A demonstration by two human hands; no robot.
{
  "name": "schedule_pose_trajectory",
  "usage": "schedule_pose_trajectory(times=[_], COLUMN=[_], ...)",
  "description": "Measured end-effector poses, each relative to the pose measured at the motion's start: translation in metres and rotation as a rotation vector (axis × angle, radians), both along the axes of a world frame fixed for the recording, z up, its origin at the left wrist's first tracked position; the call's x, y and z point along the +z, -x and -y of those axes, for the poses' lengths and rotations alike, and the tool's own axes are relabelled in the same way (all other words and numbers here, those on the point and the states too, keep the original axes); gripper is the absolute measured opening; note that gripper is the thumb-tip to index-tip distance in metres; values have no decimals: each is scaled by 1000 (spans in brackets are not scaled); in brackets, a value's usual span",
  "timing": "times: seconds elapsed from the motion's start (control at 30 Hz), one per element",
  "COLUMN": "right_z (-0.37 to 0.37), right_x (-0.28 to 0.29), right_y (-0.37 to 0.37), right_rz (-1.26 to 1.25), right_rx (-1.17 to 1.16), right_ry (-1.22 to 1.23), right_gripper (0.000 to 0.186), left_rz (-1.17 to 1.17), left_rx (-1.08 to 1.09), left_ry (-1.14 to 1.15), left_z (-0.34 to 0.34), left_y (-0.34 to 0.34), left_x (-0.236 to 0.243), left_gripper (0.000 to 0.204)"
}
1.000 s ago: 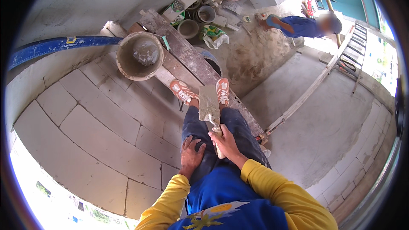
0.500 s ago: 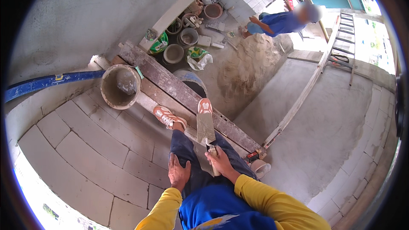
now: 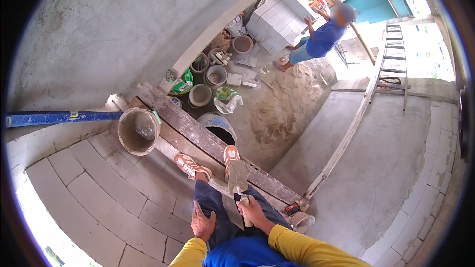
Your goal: The person scoops mortar from a bucket with a trowel and applies it to the top of a partially built wall. They then pick up a white block, apply mortar to its edges, place it on the wall, and tap it into position with a hammer. The person continues to apply mortar to the joints between blocks.
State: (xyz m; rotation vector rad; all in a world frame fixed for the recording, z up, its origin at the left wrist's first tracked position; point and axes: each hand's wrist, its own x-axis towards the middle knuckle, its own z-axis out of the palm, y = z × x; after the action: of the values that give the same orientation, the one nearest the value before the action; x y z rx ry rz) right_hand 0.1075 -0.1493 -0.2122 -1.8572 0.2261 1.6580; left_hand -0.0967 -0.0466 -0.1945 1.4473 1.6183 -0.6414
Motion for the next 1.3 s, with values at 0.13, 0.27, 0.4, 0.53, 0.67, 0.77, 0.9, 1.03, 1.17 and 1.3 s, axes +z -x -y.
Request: schedule_pose_trajectory(times=[0.13,0.27,0.4,0.53,0.67,0.77,0.9,1.03,1.17,1.3], right_z=[2,2,1,5,4,4,5,7,11,12], right_x=[0,1,3,1,3,2,0,0,-5,-6], right_y=[-7,-12,-17,-16,-17,-16,-15,-14,-9,-7], right_rz=[27,35,28,-3,-4,-21,-21,-15,-12,6], right_rx=[57,66,60,22,24,6,11,0,-23,-3], right_ry=[-4,5,1,-17,2,17,31,21,-2,16], right_gripper=[36,37,36,35,36,36,37,33,33,37], left_rz=[-51,-71,-53,-77,-99,-99,-105,-97,-108,-89], left_rx=[-55,-86,-14,-18,-18,3,16,-12,-31,-26], left_ry=[5,-13,11,28,37,61,73,54,38,20], left_z=[2,10,8,11,10,5,4,8,10,13], left_y=[-3,-2,-7,-4,-2,-1,-1,-2,-2,3], left_x=[-3,-11,-7,-9,-10,-7,-6,-12,-13,-14], left_gripper=[89,77,68,66,65,64,63,62,61,61])
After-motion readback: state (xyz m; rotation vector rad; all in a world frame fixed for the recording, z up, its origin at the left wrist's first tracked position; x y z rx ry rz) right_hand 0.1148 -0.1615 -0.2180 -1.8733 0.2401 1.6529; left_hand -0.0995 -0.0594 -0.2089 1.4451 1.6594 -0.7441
